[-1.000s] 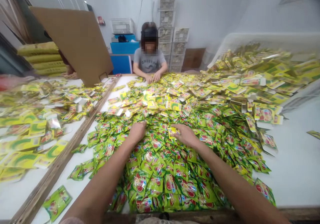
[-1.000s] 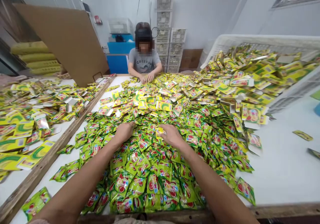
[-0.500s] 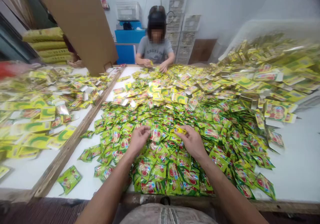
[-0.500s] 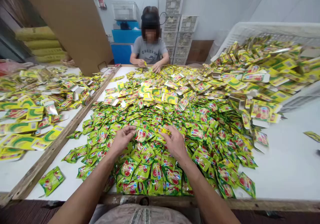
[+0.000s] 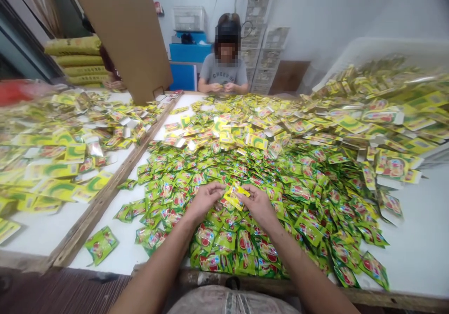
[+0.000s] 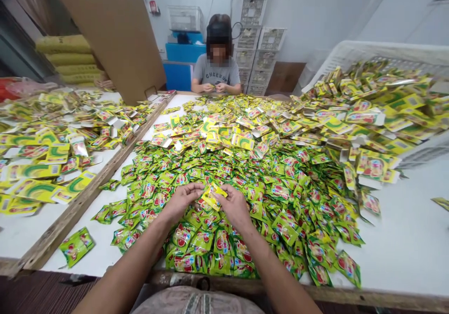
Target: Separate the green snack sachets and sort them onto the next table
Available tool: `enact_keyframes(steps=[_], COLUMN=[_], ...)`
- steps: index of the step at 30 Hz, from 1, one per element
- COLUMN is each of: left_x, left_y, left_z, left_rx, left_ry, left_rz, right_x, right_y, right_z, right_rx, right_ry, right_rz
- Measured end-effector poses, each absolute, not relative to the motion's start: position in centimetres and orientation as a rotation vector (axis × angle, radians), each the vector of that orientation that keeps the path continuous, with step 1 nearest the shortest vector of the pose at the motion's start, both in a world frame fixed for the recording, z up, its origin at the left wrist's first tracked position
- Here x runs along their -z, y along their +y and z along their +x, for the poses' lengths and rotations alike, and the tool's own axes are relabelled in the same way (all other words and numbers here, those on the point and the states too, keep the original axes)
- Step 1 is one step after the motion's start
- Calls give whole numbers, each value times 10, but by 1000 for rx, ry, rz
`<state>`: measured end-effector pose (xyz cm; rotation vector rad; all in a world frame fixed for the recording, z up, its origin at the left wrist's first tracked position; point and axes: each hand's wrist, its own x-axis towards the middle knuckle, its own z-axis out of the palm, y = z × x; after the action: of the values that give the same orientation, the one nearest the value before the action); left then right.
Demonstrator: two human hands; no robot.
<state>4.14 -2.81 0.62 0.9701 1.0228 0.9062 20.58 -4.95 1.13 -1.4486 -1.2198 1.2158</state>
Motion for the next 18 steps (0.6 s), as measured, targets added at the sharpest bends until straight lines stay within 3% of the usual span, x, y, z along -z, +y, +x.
enact_keyframes(steps=[7, 12, 18], left_x=[-5, -13, -20], left_y=[-26, -20, -5], left_z=[39, 36, 44], left_rx=[-884, -781, -795], left_ry=[1021, 896, 904], left_rz=[1015, 1104, 1125], right_x=[-23, -35, -30], right_y=[-45, -38, -29], right_z=[213, 214, 212], right_rx=[-1278, -997, -1163], right_ry=[-1420, -1804, -1487], right_rz=[-1336, -1411, -1334])
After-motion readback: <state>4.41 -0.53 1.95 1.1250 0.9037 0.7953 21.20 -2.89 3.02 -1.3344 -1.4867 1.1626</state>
